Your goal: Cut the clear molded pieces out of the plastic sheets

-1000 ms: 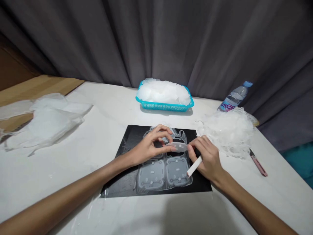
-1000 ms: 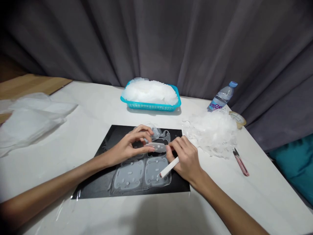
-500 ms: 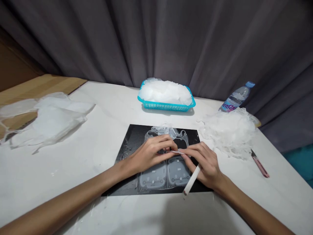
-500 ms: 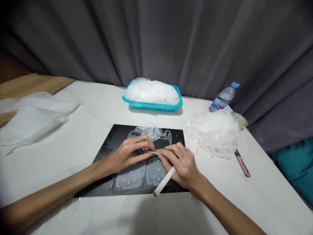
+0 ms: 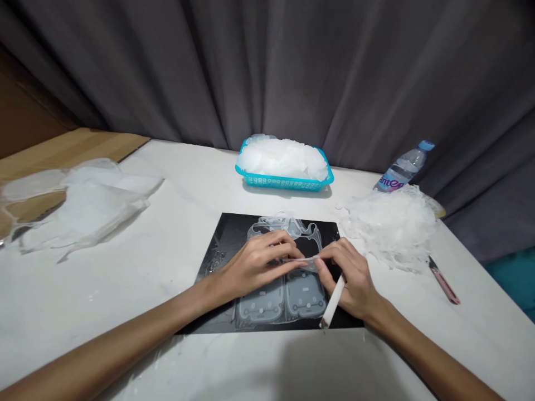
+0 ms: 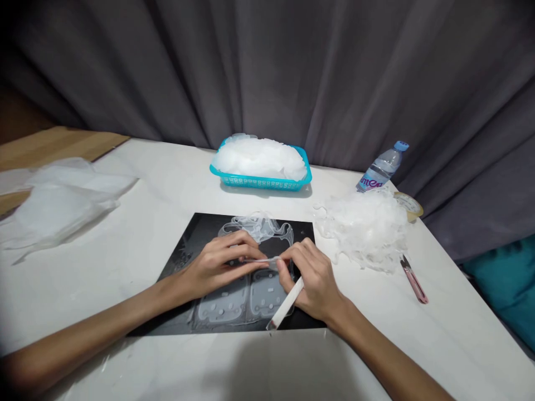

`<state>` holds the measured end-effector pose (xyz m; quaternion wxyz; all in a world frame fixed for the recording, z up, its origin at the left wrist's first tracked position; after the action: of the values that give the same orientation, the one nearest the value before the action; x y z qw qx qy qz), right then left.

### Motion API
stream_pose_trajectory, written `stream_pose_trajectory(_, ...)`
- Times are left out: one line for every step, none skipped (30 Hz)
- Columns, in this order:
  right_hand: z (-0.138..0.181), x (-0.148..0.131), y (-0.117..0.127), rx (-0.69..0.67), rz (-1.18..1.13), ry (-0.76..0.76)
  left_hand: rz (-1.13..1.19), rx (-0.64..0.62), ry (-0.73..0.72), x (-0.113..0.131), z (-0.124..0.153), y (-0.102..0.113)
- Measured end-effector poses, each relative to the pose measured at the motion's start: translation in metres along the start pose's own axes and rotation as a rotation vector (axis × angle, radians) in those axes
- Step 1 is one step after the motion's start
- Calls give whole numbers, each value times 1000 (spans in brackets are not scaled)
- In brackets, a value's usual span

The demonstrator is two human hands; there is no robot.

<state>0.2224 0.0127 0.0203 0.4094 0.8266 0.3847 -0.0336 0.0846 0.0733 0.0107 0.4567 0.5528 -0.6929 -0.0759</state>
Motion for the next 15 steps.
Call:
stream_pose_trajectory(0,1,-1,-5,2,-7,3,8,-4,1,0,0)
stream_pose_trajectory(0,1,-1,-9,6,-15,8,14,-7,2,0,0)
stream_pose_trajectory(0,2,-2,-11,9,-22,16,20,-2,3,-1,0)
stream_pose_trajectory(0,3,-3,-14,9,-29,24,27,11,3,-2,1)
stream_pose_trajectory(1,4,-4,-17,4,-36,29,39,32,3,-4,2)
stream_pose_trajectory(2,5,-6,-19,-7,-41,29,51,61,2,-5,4)
stream_pose_trajectory(2,6,-8,-17,-21,-46,21,57,99,0,-6,5)
stream_pose_trajectory(2,8,-9,-15,-37,-50,3,50,147,-3,-5,7)
stream_pose_trajectory(0,11,-10,-9,-53,-52,-25,36,200,-6,-4,10)
stream_pose_trajectory(-3,14,-10,-2,-66,-54,-58,14,251,-9,0,12)
stream_pose_trajectory(-8,18,-8,9,-76,-53,-91,-22,300,-13,6,16)
stream_pose_trajectory(-15,24,-5,18,-84,-57,-121,-62,346,-16,13,19)
stream_pose_trajectory(-25,32,-1,30,-91,-68,-143,-104,376,-18,22,23)
stream_pose_trajectory(-37,41,4,50,-98,-87,-161,-154,408,-21,31,27)
stream_pose_trajectory(-52,55,10,66,-105,-130,-182,-182,441,-24,41,32)
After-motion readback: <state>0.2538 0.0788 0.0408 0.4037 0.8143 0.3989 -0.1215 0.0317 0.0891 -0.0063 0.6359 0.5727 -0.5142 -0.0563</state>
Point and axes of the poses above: each hand's wrist, its own z-axis away from the middle knuckle, its own y-axis out of the back of the hand, x = y × z, the point moved 9 cm from there along -z, towards the middle knuckle
